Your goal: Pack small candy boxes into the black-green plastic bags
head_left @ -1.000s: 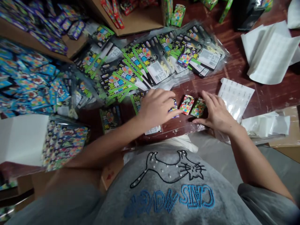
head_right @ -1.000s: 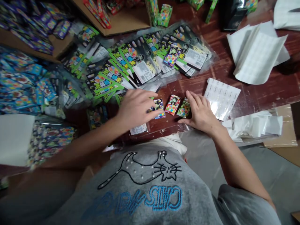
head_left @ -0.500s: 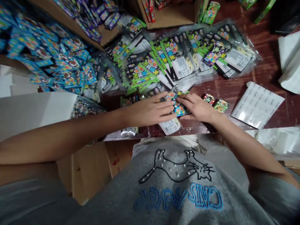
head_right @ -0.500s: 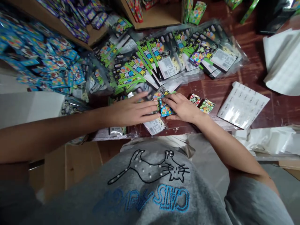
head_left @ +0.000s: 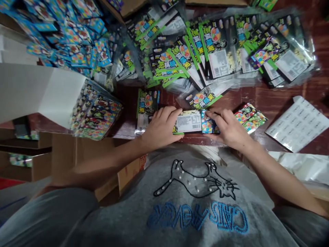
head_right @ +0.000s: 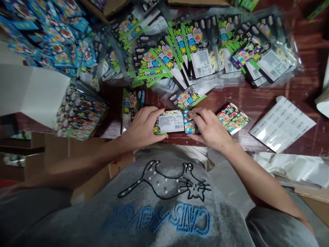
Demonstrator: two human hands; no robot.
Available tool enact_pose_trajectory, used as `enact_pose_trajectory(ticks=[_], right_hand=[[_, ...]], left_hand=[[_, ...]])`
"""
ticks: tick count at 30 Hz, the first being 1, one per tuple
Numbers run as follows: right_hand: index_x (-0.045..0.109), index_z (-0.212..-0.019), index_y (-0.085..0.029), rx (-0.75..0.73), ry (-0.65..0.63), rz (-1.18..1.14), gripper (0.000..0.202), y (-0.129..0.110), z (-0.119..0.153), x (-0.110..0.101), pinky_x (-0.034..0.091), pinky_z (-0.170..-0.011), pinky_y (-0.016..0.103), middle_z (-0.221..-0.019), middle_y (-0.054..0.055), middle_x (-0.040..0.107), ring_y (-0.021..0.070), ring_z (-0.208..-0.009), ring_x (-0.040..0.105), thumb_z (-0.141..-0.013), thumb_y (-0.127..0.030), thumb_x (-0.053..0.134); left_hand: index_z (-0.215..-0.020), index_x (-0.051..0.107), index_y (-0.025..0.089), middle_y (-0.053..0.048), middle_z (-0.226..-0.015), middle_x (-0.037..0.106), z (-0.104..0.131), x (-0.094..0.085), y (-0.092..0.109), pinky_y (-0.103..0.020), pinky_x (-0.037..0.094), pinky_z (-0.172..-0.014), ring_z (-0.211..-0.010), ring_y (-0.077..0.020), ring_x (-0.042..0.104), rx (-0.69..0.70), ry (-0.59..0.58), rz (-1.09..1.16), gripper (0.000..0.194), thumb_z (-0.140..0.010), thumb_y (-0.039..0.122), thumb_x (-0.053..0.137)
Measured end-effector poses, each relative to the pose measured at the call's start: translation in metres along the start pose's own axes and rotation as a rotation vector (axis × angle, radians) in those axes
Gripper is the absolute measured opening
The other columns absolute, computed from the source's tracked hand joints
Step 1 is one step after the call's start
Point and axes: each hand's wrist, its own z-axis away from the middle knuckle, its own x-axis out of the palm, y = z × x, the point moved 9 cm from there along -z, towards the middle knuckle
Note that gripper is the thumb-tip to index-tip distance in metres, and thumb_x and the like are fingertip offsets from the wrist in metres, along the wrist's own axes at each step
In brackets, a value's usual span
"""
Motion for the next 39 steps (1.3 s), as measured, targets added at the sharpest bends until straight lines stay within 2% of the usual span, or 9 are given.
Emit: enact_pose_trajectory(ticks=[3, 7, 10, 16, 24, 29, 34, 36, 39], right_hand=[[0.032, -0.169, -0.015, -0.069, -0.062, -0.02, 0.09, -0.003, 0.01, 0.003, 0.048, -0.12, 0.064, -0.154, 0.025, 0.056, 0.0419, -0.144, 0.055, -0.101, -0.068, 0.058], [0.015, -0.176, -0.019, -0.006, -0.034, 0.105, 0.118, 0.017, 0.031, -0.015, 0.016, -0.131, 0.081, -0.172, 0.025, 0.04, 0.05, -0.16, 0.036, -0.089, -0.083, 0.063], [0.021, -0.175, -0.026, 0.078, -0.036, 0.143, 0.108, 0.035, 0.042, -0.026, 0.002, -0.129, 0.086, -0.162, 0.019, 0.055, 0.0487, -0.154, 0.043, -0.092, -0.082, 0.061], [0.033, -0.171, -0.024, 0.093, -0.047, 0.116, 0.104, 0.038, 0.032, -0.018, 0.006, -0.13, 0.083, -0.143, 0.017, 0.067, 0.0437, -0.14, 0.054, -0.091, -0.088, 0.053], [-0.001, -0.177, -0.018, 0.055, 0.108, 0.157, 0.114, 0.023, 0.044, -0.014, 0.01, -0.131, 0.08, -0.134, 0.019, 0.068, 0.0417, -0.133, 0.06, -0.098, -0.08, 0.05], [0.009, -0.177, -0.015, 0.151, 0.152, 0.194, 0.116, 0.028, 0.054, -0.02, 0.011, -0.13, 0.082, -0.13, 0.02, 0.068, 0.0432, -0.128, 0.062, -0.094, -0.081, 0.057], [0.007, -0.177, -0.018, -0.001, 0.066, 0.12, 0.113, 0.019, 0.043, -0.012, 0.003, -0.133, 0.08, -0.145, 0.02, 0.067, 0.0407, -0.138, 0.061, -0.096, -0.08, 0.055], [0.019, -0.176, -0.02, 0.065, 0.122, 0.12, 0.107, 0.022, 0.042, -0.015, -0.001, -0.134, 0.078, -0.155, 0.02, 0.063, 0.0411, -0.146, 0.057, -0.096, -0.08, 0.056], [0.055, -0.156, -0.026, 0.177, 0.197, 0.177, 0.086, 0.021, 0.046, -0.019, -0.003, -0.133, 0.079, -0.165, 0.016, 0.055, 0.0438, -0.157, 0.045, -0.091, -0.082, 0.061]], left_hand=[[-0.155, 0.047, 0.013, -0.021, -0.145, 0.058, -0.006, 0.009, 0.008, -0.055, 0.049, -0.117, -0.133, -0.0411, 0.057, 0.098, -0.077, 0.011, 0.09, -0.079, 0.037, 0.089], [-0.159, 0.046, 0.014, -0.022, -0.147, 0.057, -0.014, 0.016, 0.008, -0.058, 0.048, -0.117, -0.134, -0.0421, 0.056, 0.121, -0.108, 0.026, 0.094, -0.079, 0.039, 0.089], [-0.16, 0.045, 0.017, -0.021, -0.149, 0.056, -0.018, 0.02, 0.012, -0.058, 0.046, -0.119, -0.135, -0.0412, 0.055, 0.138, -0.124, 0.044, 0.093, -0.08, 0.038, 0.088], [-0.161, 0.043, 0.014, -0.019, -0.148, 0.053, -0.025, 0.029, 0.024, -0.055, 0.045, -0.123, -0.136, -0.0387, 0.053, 0.148, -0.122, 0.112, 0.095, -0.08, 0.039, 0.088], [-0.161, 0.044, 0.021, -0.016, -0.145, 0.051, -0.028, 0.036, 0.018, -0.057, 0.045, -0.121, -0.134, -0.039, 0.052, 0.121, -0.1, 0.174, 0.095, -0.078, 0.036, 0.088], [-0.161, 0.044, 0.02, -0.016, -0.145, 0.051, -0.028, 0.036, 0.017, -0.057, 0.045, -0.122, -0.135, -0.0392, 0.051, 0.109, -0.087, 0.182, 0.096, -0.078, 0.036, 0.089], [-0.162, 0.045, 0.023, -0.015, -0.146, 0.051, -0.029, 0.037, 0.024, -0.057, 0.044, -0.122, -0.134, -0.0386, 0.051, 0.186, -0.114, 0.2, 0.096, -0.078, 0.035, 0.089], [-0.162, 0.045, 0.023, -0.015, -0.146, 0.051, -0.03, 0.036, 0.02, -0.057, 0.044, -0.123, -0.135, -0.0391, 0.051, 0.166, -0.098, 0.215, 0.095, -0.078, 0.036, 0.089], [-0.162, 0.045, 0.024, -0.014, -0.146, 0.05, -0.03, 0.034, 0.016, -0.056, 0.044, -0.124, -0.138, -0.0387, 0.05, 0.125, -0.062, 0.228, 0.094, -0.079, 0.037, 0.088]])
